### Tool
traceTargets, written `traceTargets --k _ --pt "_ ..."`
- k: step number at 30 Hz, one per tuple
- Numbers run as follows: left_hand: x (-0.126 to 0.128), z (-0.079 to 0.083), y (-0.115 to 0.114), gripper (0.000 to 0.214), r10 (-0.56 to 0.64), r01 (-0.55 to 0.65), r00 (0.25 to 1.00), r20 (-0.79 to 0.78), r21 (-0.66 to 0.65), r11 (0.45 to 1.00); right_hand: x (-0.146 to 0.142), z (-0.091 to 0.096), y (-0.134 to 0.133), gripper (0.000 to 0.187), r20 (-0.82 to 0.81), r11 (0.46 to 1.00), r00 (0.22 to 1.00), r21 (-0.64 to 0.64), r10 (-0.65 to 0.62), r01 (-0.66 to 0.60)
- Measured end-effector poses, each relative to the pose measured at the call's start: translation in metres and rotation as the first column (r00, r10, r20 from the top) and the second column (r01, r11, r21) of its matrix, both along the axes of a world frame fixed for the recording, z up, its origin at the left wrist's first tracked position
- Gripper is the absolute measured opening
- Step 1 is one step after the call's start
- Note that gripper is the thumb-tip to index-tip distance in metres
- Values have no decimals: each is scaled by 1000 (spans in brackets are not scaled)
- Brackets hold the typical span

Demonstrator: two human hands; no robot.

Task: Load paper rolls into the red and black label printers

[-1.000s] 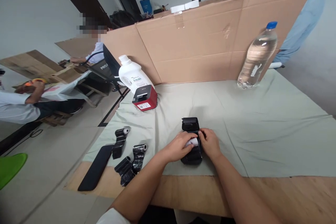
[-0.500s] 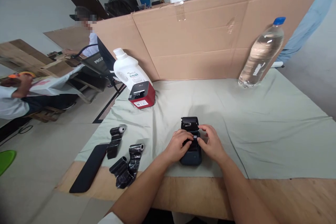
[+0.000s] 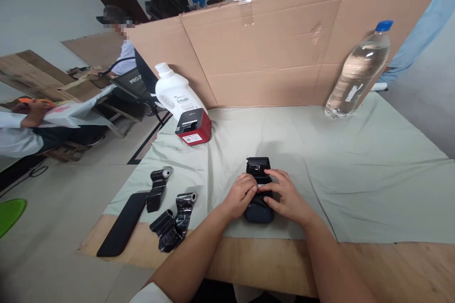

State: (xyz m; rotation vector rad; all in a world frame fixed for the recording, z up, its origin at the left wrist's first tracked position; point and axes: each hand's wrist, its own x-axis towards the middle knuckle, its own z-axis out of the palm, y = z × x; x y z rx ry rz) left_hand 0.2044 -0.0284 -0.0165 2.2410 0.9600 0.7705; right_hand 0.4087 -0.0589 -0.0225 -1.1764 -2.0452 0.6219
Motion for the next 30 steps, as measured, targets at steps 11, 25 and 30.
traceTargets --k 11,25,30 --pt "-6 3 2 38 47 -31 988 144 -117 993 1 3 -4 28 77 995 993 21 94 -96" --pt "-11 -23 11 52 202 -123 889 411 -212 970 -11 10 -5 16 106 976 991 191 87 -106" --pt "-12 -22 11 48 198 -109 836 511 -200 974 -13 15 -10 16 141 943 986 308 88 -128"
